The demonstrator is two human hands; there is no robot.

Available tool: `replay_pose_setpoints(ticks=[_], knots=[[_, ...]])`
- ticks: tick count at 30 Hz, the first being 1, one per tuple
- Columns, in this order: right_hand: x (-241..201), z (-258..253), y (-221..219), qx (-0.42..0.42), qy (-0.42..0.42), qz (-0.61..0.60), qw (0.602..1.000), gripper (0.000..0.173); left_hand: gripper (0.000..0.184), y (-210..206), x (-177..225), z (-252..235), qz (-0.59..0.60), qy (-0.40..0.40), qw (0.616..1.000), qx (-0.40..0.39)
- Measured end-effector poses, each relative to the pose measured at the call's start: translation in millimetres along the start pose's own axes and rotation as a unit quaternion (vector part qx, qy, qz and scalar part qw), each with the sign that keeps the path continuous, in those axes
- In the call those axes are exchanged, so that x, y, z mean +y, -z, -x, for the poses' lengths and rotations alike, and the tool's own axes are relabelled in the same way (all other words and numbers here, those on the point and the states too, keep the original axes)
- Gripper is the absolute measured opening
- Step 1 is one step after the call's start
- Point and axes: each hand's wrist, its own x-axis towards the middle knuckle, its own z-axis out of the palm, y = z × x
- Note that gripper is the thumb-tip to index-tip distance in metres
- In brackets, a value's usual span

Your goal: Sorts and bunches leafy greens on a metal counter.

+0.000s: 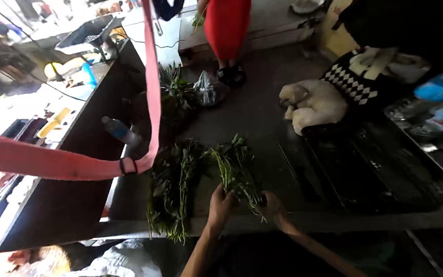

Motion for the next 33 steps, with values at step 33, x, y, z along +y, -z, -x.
replay_pose_setpoints(ticks=[33], knots=[[22.3, 2.9, 20.0, -0.018, -0.015, -0.164, 0.986, 0.051, 0.041, 30.6, -67.0, 19.1, 0.079, 0.135, 0.983, 0.100]])
